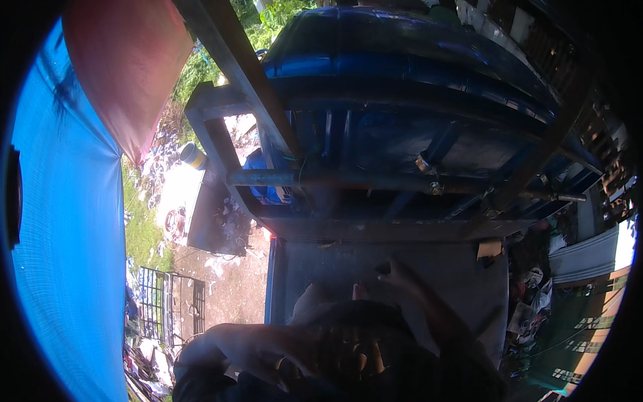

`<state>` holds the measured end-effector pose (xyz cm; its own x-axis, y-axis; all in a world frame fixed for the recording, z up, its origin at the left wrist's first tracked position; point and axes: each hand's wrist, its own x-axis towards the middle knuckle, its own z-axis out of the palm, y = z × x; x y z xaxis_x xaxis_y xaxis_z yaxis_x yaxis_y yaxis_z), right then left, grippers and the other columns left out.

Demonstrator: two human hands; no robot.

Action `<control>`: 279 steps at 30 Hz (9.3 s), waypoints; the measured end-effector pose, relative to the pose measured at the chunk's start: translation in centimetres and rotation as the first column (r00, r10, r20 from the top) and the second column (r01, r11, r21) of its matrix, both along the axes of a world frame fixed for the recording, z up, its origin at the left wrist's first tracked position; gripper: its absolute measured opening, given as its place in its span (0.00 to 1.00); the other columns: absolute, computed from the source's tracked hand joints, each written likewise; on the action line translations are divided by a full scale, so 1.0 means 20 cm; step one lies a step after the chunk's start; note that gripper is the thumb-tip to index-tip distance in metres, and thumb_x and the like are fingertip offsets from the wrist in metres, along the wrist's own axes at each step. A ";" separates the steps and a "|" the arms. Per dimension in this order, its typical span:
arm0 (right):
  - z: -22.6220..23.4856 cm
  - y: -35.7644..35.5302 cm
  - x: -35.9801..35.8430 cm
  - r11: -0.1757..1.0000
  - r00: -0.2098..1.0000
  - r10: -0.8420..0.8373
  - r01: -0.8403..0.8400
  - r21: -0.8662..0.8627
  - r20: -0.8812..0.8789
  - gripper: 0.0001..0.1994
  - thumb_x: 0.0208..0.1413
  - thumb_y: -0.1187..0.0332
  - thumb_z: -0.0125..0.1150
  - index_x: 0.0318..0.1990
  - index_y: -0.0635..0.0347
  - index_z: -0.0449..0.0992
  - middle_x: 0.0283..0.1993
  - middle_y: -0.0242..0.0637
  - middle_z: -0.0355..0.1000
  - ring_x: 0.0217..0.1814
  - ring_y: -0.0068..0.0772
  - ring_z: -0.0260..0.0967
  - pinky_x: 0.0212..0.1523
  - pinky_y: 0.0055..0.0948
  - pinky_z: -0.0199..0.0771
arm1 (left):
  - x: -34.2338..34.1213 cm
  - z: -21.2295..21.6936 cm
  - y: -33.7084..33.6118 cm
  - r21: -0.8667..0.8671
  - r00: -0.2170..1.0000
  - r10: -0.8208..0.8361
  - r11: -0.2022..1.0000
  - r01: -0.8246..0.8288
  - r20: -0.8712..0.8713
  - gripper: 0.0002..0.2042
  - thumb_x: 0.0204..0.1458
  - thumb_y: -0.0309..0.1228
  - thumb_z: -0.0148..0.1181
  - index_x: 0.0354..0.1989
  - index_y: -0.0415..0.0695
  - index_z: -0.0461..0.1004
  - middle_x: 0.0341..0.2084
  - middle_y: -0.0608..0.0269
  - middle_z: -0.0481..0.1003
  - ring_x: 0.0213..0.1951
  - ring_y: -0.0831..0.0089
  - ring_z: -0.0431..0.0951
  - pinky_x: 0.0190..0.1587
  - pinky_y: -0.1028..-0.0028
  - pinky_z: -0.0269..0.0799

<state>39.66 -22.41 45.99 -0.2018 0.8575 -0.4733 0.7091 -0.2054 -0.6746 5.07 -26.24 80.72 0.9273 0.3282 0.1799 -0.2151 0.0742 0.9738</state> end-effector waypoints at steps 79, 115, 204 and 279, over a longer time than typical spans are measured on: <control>1.67 1.46 -0.59 -0.073 0.854 0.171 -0.486 0.871 0.491 0.19 0.59 0.69 0.59 0.58 0.58 0.75 0.62 0.39 0.71 0.63 0.41 0.68 0.64 0.43 0.66 | -0.39 0.05 2.00 0.933 -0.172 0.948 -0.299 -0.200 0.267 0.22 0.57 0.44 0.62 0.58 0.49 0.78 0.55 0.49 0.79 0.57 0.48 0.78 0.57 0.56 0.74; 1.45 1.16 -0.29 0.108 0.814 -0.512 -0.258 0.960 0.276 0.27 0.52 0.80 0.61 0.63 0.58 0.73 0.66 0.41 0.72 0.68 0.44 0.68 0.71 0.47 0.65 | -0.26 0.19 1.97 0.987 -0.194 0.979 -0.093 -0.129 0.067 0.26 0.63 0.55 0.43 0.54 0.54 0.81 0.45 0.48 0.83 0.50 0.51 0.83 0.56 0.55 0.76; 1.42 1.03 -0.14 0.048 0.788 -0.600 -0.134 0.990 0.136 0.23 0.53 0.78 0.61 0.60 0.60 0.77 0.67 0.41 0.71 0.72 0.42 0.64 0.73 0.46 0.63 | -0.53 0.11 2.10 0.977 -0.157 0.965 -0.202 0.069 0.211 0.20 0.57 0.48 0.59 0.53 0.53 0.80 0.47 0.49 0.82 0.49 0.47 0.82 0.52 0.51 0.76; 2.12 2.15 -1.34 0.582 0.640 0.760 -0.596 0.553 -0.110 0.19 0.70 0.61 0.53 0.58 0.65 0.76 0.55 0.44 0.78 0.56 0.34 0.74 0.62 0.33 0.68 | -0.69 0.08 2.07 0.648 -0.540 0.652 -0.724 -0.235 0.532 0.24 0.69 0.47 0.41 0.61 0.43 0.72 0.48 0.43 0.80 0.50 0.46 0.79 0.55 0.51 0.71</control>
